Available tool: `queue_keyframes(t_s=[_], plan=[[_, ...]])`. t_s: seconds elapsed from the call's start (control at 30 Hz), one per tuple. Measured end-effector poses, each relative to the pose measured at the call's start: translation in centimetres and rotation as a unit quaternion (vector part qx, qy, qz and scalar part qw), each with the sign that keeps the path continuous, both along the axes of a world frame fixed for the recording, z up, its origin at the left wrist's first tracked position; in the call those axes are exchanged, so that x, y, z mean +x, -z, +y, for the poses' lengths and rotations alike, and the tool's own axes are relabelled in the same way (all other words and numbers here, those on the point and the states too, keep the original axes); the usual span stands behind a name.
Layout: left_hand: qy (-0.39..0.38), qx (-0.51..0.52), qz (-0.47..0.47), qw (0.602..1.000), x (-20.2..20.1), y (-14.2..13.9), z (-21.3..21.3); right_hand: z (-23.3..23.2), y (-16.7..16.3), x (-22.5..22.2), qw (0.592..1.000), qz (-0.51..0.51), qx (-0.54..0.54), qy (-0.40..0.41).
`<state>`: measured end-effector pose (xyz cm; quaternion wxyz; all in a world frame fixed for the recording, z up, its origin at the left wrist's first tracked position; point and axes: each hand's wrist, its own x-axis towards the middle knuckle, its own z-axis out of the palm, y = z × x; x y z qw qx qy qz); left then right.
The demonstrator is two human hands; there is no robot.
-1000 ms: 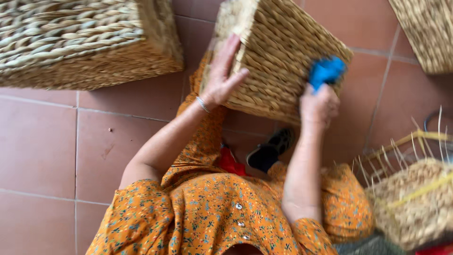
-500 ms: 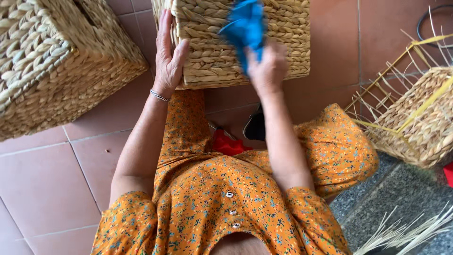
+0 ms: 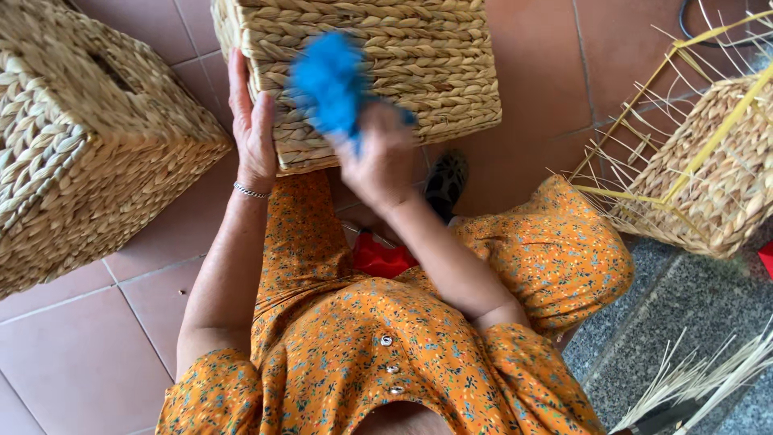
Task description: The person sits on a tiled floor and wipes woven baskets with a blue cloth. They rotate each basket to clean all sides and the interior, handling multiple baskets one at a time.
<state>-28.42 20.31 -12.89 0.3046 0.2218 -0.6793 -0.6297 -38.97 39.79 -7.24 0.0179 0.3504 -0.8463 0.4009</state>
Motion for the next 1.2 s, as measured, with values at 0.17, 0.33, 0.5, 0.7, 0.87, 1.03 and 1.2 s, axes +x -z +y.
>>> queue_keyframes(t_s=[0.17, 0.33, 0.5, 0.7, 0.87, 1.03, 1.2], plan=[[0.012, 0.426, 0.143, 0.893, -0.1, 0.0, -0.5, -0.9, -1.2, 1.2, 0.982, 0.143, -0.088, -0.09], [-0.003, -0.1, -0.036, 0.994, 0.5, -1.2, 0.6, 5.5, 6.4, -9.9, 0.984, 0.116, 0.055, 0.124], [-0.001, -0.065, 0.0, 0.998, 0.0, -1.9, 0.8, 10.9, 10.7, -15.7, 0.949, -0.001, 0.072, 0.307], [-0.021, -0.082, -0.061, 0.995, -0.3, -1.3, 0.2, 4.1, 5.0, -7.3, 0.993, 0.03, 0.038, 0.106], [0.001, -0.026, -0.01, 1.0, -0.3, -0.8, -0.4, -1.5, -2.6, 1.1, 0.98, 0.148, -0.044, -0.125], [0.019, -0.06, -0.042, 0.997, 0.5, -1.8, -0.7, -0.8, 0.7, -6.8, 0.995, 0.05, -0.017, -0.084], [0.011, 0.013, -0.079, 0.997, 1.1, -3.0, -2.2, 5.1, 7.3, -17.4, 0.97, -0.003, 0.176, 0.17]])
